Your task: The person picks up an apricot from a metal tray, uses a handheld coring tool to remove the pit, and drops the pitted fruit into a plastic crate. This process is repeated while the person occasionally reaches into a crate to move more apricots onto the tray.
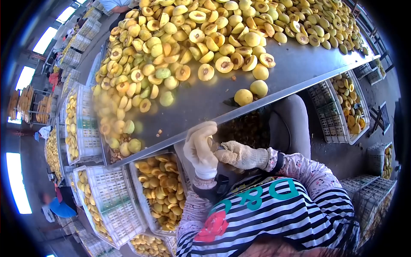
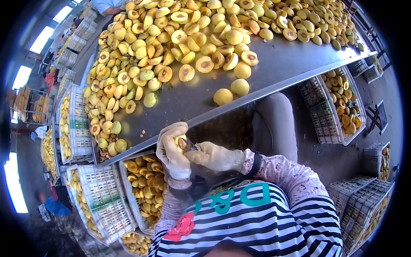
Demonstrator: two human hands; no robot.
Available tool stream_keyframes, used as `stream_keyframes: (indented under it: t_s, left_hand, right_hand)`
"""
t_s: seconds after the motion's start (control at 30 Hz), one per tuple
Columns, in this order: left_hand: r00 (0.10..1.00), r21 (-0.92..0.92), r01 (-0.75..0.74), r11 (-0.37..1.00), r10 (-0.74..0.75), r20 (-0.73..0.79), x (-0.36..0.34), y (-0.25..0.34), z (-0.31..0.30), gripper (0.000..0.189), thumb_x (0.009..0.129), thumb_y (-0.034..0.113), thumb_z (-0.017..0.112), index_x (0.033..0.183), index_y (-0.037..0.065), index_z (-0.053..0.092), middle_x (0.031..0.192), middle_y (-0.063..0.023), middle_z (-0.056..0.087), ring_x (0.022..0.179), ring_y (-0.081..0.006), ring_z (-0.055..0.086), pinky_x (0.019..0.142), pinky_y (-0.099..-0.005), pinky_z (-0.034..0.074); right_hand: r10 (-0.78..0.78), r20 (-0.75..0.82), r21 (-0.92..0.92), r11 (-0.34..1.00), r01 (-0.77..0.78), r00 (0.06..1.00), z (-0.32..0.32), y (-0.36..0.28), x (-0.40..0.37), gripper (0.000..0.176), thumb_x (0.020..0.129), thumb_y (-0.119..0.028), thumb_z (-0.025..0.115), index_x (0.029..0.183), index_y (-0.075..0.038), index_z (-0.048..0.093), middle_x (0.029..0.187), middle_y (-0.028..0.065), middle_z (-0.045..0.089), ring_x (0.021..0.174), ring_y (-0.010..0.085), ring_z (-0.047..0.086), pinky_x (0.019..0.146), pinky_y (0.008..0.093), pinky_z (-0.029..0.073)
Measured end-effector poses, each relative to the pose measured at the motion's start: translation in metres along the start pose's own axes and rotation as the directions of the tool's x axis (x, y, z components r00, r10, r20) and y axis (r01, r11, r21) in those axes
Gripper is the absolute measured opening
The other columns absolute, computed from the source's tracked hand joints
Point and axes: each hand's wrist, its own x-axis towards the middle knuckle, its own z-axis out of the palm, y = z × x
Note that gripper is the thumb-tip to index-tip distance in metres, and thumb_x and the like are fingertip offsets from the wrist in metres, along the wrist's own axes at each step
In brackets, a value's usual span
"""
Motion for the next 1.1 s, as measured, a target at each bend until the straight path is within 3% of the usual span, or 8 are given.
stream_keyframes:
  t_s: [0.17,0.3,0.47,0.53,0.63,0.8,0.97,1.1]
  left_hand:
    - [0.993,-0.019,0.019,1.000,-0.017,0.117,0.002,0.000,-0.004,0.021,0.093,0.013,0.056,0.092,-0.003,0.069,0.102,-0.0142,0.071,0.092,-0.0211,0.066,0.085,-0.0315,0.051]
    - [0.995,-0.002,-0.103,0.995,0.103,-0.010,0.004,0.004,0.004,0.031,0.097,0.026,0.059,0.086,-0.003,0.064,0.094,-0.0165,0.070,0.089,-0.0236,0.067,0.082,-0.0324,0.053]
    - [0.795,-0.025,0.536,0.844,-0.494,0.352,0.022,0.007,-0.018,0.033,0.100,0.020,0.047,0.092,-0.004,0.067,0.093,-0.0144,0.072,0.087,-0.0189,0.066,0.081,-0.0304,0.051]
    - [0.900,-0.137,0.409,0.902,-0.374,0.225,0.018,0.007,-0.010,0.034,0.101,0.019,0.044,0.094,-0.005,0.067,0.095,-0.0136,0.071,0.087,-0.0192,0.066,0.082,-0.0308,0.052]
    - [0.985,-0.126,0.172,0.977,-0.169,0.031,0.006,0.002,0.004,0.040,0.105,0.021,0.034,0.098,-0.004,0.064,0.101,-0.0152,0.069,0.089,-0.0227,0.066,0.085,-0.0336,0.054]
    - [0.913,-0.415,0.334,0.847,-0.399,-0.080,-0.002,0.002,0.007,0.047,0.107,0.029,0.028,0.099,-0.004,0.060,0.099,-0.0180,0.068,0.087,-0.0251,0.067,0.084,-0.0359,0.056]
    - [0.999,-0.138,0.043,0.990,-0.043,0.007,-0.005,-0.010,-0.001,0.049,0.108,0.031,0.028,0.097,-0.004,0.060,0.097,-0.0191,0.068,0.083,-0.0256,0.067,0.081,-0.0355,0.056]
    - [0.901,-0.215,0.405,0.889,-0.348,0.258,0.005,0.002,-0.013,0.048,0.107,0.029,0.032,0.091,-0.005,0.062,0.092,-0.0194,0.070,0.082,-0.0253,0.067,0.078,-0.0347,0.055]
  right_hand:
    - [-0.296,-0.093,-0.209,0.939,0.272,0.951,0.004,-0.004,0.000,0.030,0.100,-0.031,0.062,0.100,-0.001,0.066,0.079,0.0006,0.061,0.075,0.0088,0.053,0.068,0.0275,0.047]
    - [-0.052,0.036,-0.015,0.999,0.053,0.998,-0.004,0.004,0.001,0.036,0.101,-0.035,0.060,0.103,0.000,0.066,0.078,0.0033,0.062,0.072,0.0114,0.055,0.068,0.0311,0.049]
    - [-0.291,-0.137,-0.384,0.897,0.219,0.947,0.000,-0.002,-0.001,0.036,0.101,-0.037,0.060,0.100,-0.002,0.067,0.075,0.0020,0.060,0.070,0.0111,0.054,0.065,0.0309,0.048]
    - [-0.084,-0.067,-0.184,0.980,0.070,0.994,-0.002,-0.008,-0.001,0.035,0.101,-0.036,0.060,0.102,-0.001,0.066,0.079,0.0020,0.062,0.074,0.0113,0.055,0.069,0.0308,0.049]
    - [-0.326,-0.076,-0.026,0.945,0.325,0.942,0.010,0.002,0.005,0.036,0.100,-0.035,0.061,0.112,-0.002,0.064,0.086,0.0025,0.065,0.080,0.0114,0.057,0.077,0.0303,0.050]
    - [-0.248,-0.232,-0.312,0.935,0.170,0.941,0.019,0.010,0.004,0.047,0.098,-0.043,0.061,0.121,-0.002,0.062,0.100,0.0155,0.070,0.094,0.0253,0.066,0.087,0.0363,0.050]
    - [-0.259,-0.116,-0.203,0.951,0.233,0.959,0.013,0.009,0.009,0.049,0.097,-0.045,0.062,0.119,-0.001,0.062,0.098,0.0142,0.070,0.091,0.0250,0.066,0.086,0.0363,0.050]
    - [-0.194,-0.143,-0.319,0.937,0.141,0.970,0.007,0.009,-0.001,0.049,0.096,-0.047,0.064,0.114,-0.001,0.064,0.095,0.0103,0.070,0.089,0.0198,0.064,0.083,0.0352,0.050]
